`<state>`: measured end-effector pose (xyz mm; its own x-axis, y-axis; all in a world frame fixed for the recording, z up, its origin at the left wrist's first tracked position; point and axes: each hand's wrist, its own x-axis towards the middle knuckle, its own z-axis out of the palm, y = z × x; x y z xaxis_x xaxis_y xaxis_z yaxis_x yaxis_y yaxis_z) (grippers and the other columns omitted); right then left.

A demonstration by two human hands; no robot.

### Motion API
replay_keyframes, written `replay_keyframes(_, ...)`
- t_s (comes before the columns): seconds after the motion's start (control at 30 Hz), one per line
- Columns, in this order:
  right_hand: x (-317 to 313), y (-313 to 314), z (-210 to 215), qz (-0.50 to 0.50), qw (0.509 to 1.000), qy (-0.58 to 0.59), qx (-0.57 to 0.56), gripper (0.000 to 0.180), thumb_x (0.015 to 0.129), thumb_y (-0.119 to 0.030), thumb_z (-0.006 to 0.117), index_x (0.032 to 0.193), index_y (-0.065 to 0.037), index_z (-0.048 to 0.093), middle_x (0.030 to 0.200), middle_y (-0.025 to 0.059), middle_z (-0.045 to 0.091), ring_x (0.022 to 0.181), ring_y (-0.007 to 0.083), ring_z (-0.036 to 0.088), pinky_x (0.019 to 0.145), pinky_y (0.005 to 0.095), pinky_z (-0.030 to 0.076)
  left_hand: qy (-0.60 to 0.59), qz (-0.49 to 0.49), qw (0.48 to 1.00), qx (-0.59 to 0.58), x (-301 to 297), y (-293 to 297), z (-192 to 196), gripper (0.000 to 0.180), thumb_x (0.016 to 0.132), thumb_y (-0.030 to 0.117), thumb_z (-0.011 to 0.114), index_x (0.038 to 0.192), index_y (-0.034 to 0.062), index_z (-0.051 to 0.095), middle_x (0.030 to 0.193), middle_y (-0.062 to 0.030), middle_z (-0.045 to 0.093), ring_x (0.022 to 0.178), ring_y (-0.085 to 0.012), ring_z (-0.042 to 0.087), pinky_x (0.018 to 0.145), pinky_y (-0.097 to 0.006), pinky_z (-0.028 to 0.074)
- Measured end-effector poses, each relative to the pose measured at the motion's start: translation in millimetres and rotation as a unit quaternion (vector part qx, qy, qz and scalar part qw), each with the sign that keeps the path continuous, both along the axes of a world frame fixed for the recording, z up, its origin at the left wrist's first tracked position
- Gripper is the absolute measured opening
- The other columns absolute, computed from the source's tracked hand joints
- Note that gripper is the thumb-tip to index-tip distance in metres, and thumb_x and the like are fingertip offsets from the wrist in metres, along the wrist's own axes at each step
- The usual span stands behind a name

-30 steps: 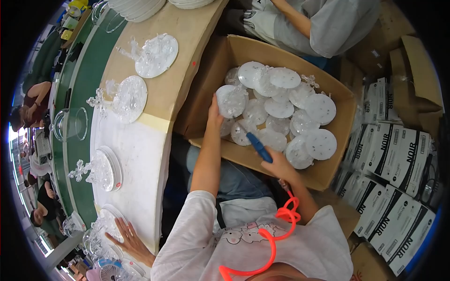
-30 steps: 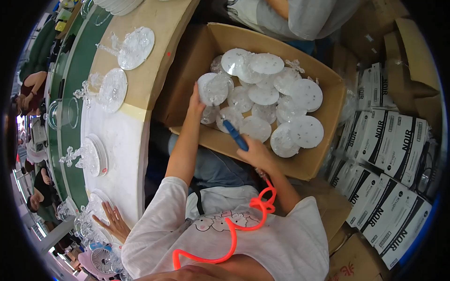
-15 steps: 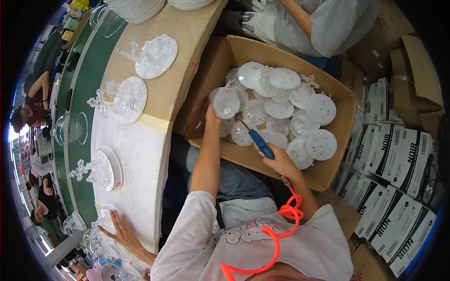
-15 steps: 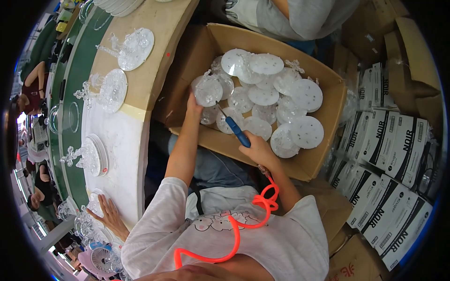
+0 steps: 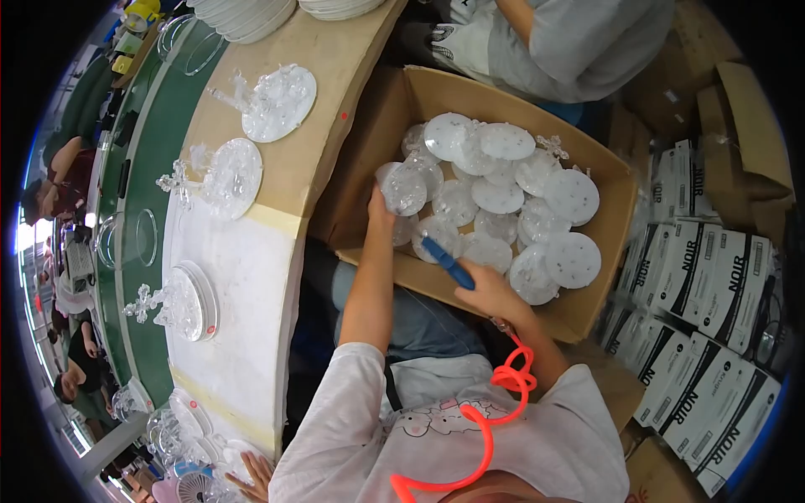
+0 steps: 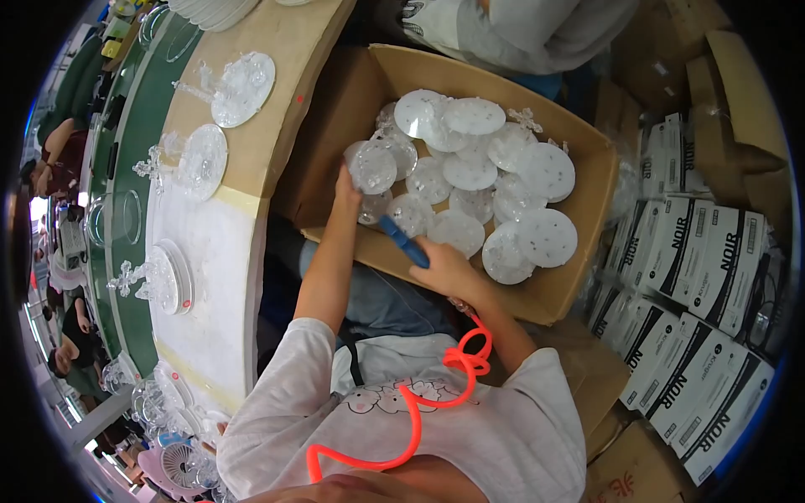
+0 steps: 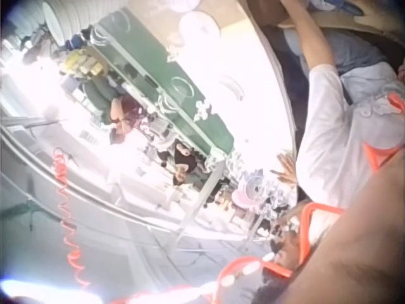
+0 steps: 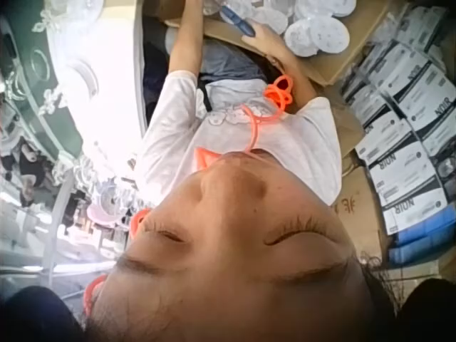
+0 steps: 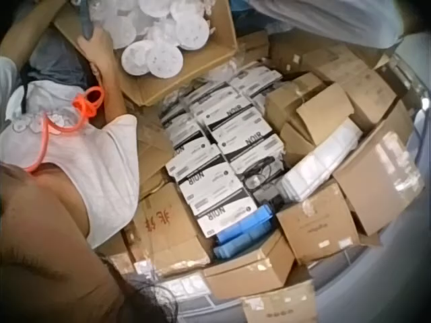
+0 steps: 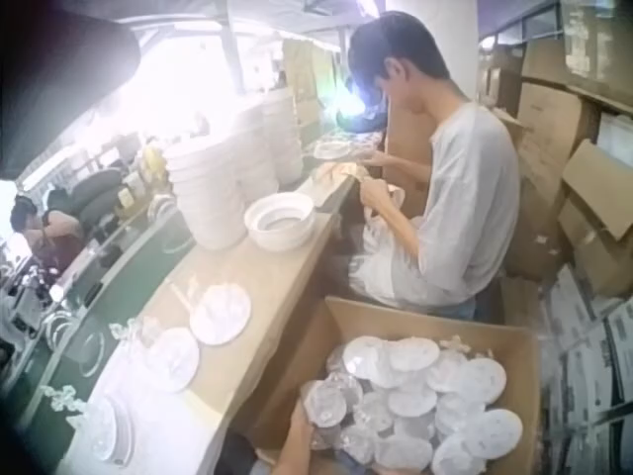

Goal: The recorder uses an air duster to clean plastic light components and assembles them into circular bases on a factory assembly line.

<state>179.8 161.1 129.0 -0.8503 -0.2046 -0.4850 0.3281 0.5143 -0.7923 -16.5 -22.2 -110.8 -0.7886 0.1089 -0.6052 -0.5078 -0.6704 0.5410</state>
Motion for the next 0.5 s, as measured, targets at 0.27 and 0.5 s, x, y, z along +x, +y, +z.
replay_keyframes(0.27,10,9,-11,-0.003,0.999,0.027,0.022,0.042,0.070,-0.024,0.059,0.106,-0.004,0.052,0.074,0.0214,0.059,0.073,0.0400,0.058,0.066,0.0457,0.044,-0.044,0.003,0.997,0.066,6,18,8,0.051,0.093,0.045,0.033,0.123,0.0058,0.046,0.121,-0.0086,0.053,0.109,-0.0263,0.052,0.094,-0.040,0.041)
replay_keyframes(0.5,21,14,7,-0.035,0.996,-0.013,0.078,0.038,0.069,-0.019,0.058,0.103,-0.003,0.051,0.069,0.0197,0.054,0.065,0.0372,0.055,0.060,0.0387,0.044,-0.060,-0.022,0.996,0.066,6,11,-1,0.057,0.092,0.049,0.030,0.125,0.0053,0.045,0.123,-0.0083,0.052,0.112,-0.0257,0.050,0.096,-0.041,0.040)
